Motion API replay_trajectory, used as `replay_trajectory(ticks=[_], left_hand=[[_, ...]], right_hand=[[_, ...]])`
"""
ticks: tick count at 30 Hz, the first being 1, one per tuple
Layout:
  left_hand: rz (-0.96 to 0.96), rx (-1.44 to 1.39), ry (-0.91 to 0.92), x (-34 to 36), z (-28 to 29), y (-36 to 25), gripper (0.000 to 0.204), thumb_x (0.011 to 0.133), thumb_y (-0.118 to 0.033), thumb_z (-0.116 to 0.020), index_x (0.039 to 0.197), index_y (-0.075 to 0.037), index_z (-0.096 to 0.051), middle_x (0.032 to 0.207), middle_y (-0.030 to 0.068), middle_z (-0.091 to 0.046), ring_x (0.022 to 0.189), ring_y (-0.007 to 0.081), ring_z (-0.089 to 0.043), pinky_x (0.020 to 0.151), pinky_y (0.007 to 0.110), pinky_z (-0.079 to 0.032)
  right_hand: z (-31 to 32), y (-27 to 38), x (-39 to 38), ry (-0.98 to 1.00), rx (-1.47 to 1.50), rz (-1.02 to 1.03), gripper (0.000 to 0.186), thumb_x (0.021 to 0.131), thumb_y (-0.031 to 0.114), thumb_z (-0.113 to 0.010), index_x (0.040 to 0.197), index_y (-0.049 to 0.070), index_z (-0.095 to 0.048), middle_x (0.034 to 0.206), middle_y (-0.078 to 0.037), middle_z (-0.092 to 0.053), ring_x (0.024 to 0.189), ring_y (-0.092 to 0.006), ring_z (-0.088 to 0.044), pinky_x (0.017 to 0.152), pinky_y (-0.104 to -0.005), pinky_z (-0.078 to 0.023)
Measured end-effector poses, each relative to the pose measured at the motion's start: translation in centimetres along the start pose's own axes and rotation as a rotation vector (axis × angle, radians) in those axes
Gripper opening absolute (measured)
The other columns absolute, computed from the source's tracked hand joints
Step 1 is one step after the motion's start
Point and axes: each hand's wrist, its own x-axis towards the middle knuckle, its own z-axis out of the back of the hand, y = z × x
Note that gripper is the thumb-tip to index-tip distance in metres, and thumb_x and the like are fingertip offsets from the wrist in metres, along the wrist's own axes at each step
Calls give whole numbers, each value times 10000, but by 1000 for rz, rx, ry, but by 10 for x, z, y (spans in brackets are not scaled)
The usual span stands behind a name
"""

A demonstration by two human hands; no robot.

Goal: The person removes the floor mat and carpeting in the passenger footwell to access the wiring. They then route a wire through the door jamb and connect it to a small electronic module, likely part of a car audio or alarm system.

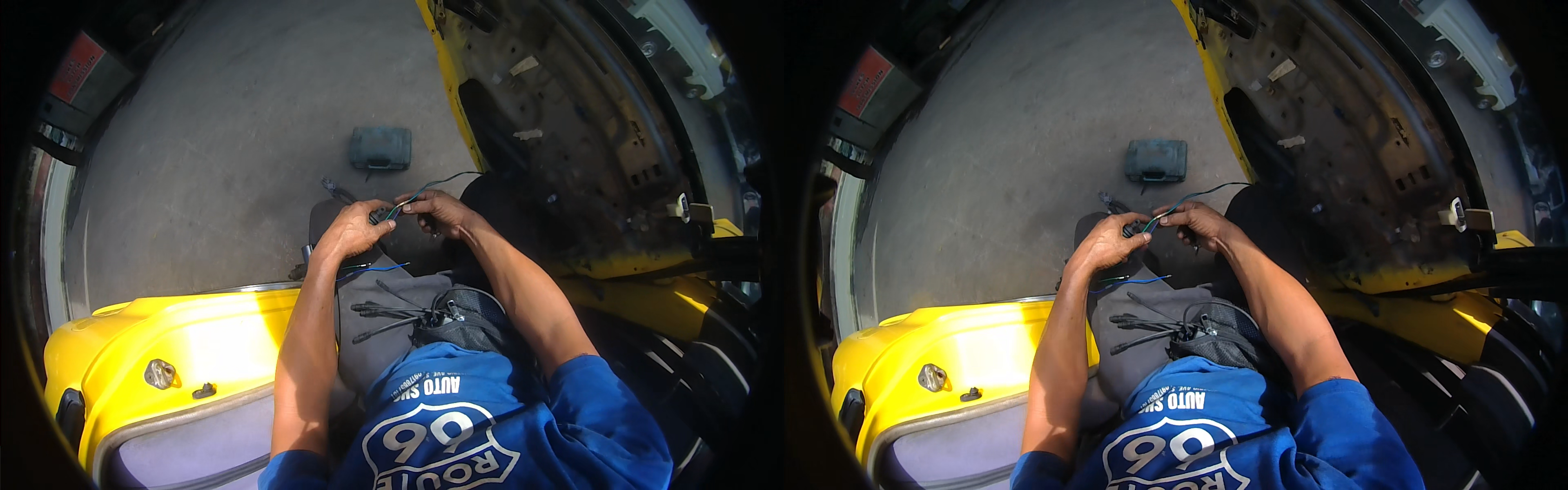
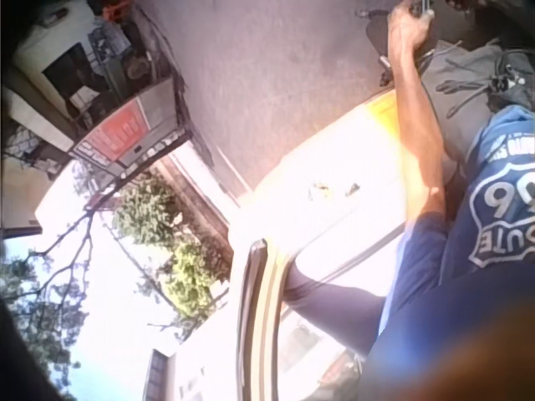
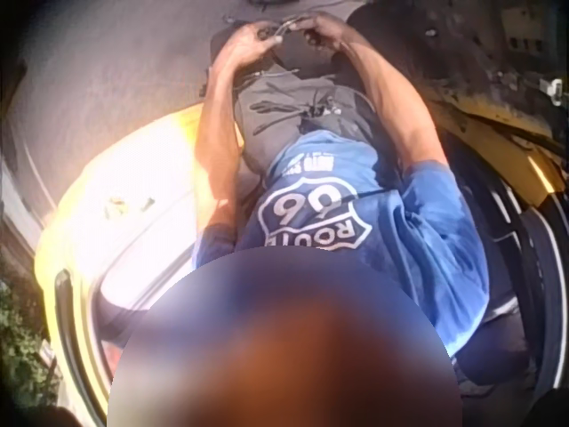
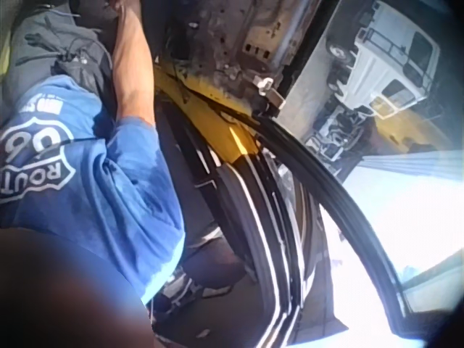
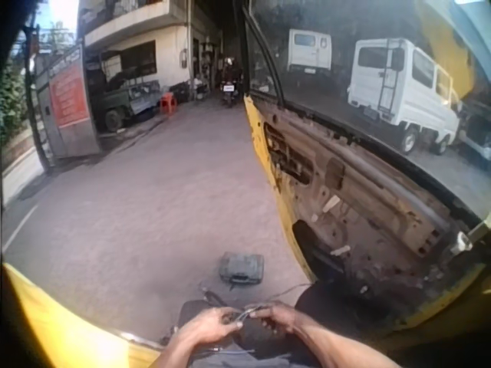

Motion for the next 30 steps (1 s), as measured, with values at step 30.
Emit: replay_trajectory(ticks=[30], left_hand=[[3,-511,-93,6,0,19,189,1007,-190,-683,1018,-5,-719,739,1,-640,596,75,-550,574,242,-466]], right_hand=[[-45,65,-37,-176,-1249,501,155,891,176,-717,961,39,-735,902,-164,-725,908,-372,-700,792,-479,-537]])
